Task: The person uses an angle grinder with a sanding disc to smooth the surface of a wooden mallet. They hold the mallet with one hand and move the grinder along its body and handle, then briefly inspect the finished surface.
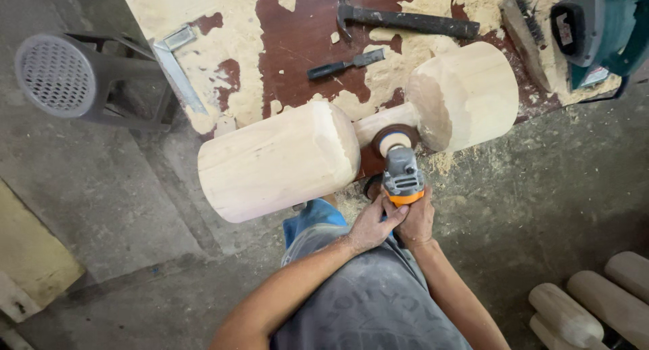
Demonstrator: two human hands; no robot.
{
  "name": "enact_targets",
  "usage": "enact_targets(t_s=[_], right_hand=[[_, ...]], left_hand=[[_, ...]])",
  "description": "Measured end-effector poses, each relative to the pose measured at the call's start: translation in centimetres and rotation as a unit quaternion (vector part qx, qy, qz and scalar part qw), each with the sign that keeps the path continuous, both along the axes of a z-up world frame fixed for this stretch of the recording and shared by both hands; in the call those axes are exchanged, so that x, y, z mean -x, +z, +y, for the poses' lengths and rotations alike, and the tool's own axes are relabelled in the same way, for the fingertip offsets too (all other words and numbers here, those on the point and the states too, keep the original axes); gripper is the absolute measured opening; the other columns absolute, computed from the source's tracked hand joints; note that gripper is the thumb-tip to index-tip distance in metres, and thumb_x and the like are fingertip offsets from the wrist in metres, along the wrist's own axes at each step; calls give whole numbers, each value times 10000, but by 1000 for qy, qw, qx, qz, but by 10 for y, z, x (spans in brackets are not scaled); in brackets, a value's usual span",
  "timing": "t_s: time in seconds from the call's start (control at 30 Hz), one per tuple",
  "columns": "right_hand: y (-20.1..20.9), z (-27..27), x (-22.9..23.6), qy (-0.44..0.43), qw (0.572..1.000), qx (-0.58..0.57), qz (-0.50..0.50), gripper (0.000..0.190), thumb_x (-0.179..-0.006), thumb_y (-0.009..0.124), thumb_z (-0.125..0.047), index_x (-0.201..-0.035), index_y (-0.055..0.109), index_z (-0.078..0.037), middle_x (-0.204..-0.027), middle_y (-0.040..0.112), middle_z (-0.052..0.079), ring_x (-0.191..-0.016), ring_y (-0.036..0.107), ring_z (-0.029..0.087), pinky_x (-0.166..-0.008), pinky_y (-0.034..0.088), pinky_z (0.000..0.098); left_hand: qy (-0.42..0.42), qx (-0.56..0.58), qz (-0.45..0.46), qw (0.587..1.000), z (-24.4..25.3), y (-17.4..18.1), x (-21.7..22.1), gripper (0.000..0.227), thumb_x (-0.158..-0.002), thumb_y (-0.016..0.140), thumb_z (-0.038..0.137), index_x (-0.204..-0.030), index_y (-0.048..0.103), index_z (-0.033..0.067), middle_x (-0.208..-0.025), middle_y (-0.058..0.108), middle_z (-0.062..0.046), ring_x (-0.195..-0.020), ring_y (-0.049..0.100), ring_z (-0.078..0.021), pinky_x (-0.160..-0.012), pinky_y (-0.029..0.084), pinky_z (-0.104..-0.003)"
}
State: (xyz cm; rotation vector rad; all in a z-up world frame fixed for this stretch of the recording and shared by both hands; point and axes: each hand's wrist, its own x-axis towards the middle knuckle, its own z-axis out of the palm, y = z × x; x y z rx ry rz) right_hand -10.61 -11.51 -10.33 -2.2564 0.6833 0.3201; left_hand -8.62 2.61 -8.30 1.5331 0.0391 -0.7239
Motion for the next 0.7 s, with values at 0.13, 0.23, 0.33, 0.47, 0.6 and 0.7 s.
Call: enact_targets(t_s=[0.13, 0.23, 0.33, 0.47, 0.6, 0.7], right_hand=[[43, 8, -31, 76, 997, 6, 21, 830, -754, 819, -437, -1308, 422, 37, -1036, 704, 284, -905, 702, 494, -778, 552, 536], [73, 15, -58, 120, 991, 20, 58, 760, -792, 774, -461, -1260, 432, 31, -1004, 709, 282, -887, 713, 482, -779, 546, 535], [97, 23, -79, 141, 984, 58, 94, 761, -807, 745, -488, -1263, 431, 34, -979, 708, 294, -895, 701, 498, -790, 539, 545], [116, 31, -95, 140, 975, 95, 145, 752, -830, 719, -531, -1245, 442, 33, -955, 711, 295, -921, 695, 501, -801, 535, 559], [123, 36, -104, 134, 976, 98, 143, 720, -843, 708, -542, -1212, 470, 29, -960, 714, 290, -927, 700, 495, -811, 533, 561], [123, 35, -104, 149, 972, 106, 151, 786, -808, 731, -515, -1269, 436, 49, -929, 711, 311, -912, 691, 513, -803, 526, 571]], left_hand=[[36, 10, 40, 999, 3, 22, -10, 538, -1010, 576, 433, -1389, 549, 52, -1196, 714, -199, -1161, 694, -335, -977, 516, -415], [66, 25, 61, 996, 5, 33, -17, 539, -1016, 556, 454, -1372, 576, 50, -1165, 731, -189, -1141, 714, -300, -969, 521, -388], [104, 34, 70, 991, 2, 40, -24, 553, -1016, 562, 469, -1355, 596, 33, -1161, 731, -198, -1138, 701, -290, -973, 510, -370], [139, 77, 92, 983, -4, 44, -31, 571, -1019, 570, 471, -1311, 619, -16, -1183, 724, -207, -1128, 665, -297, -987, 487, -364], [126, 25, 127, 984, -2, 46, -37, 579, -993, 550, 481, -1285, 634, -11, -1094, 734, -204, -1066, 703, -287, -939, 508, -363], [130, 23, 117, 984, -2, 47, -39, 557, -1007, 549, 482, -1256, 644, -8, -1095, 741, -210, -1066, 718, -310, -929, 519, -377]])
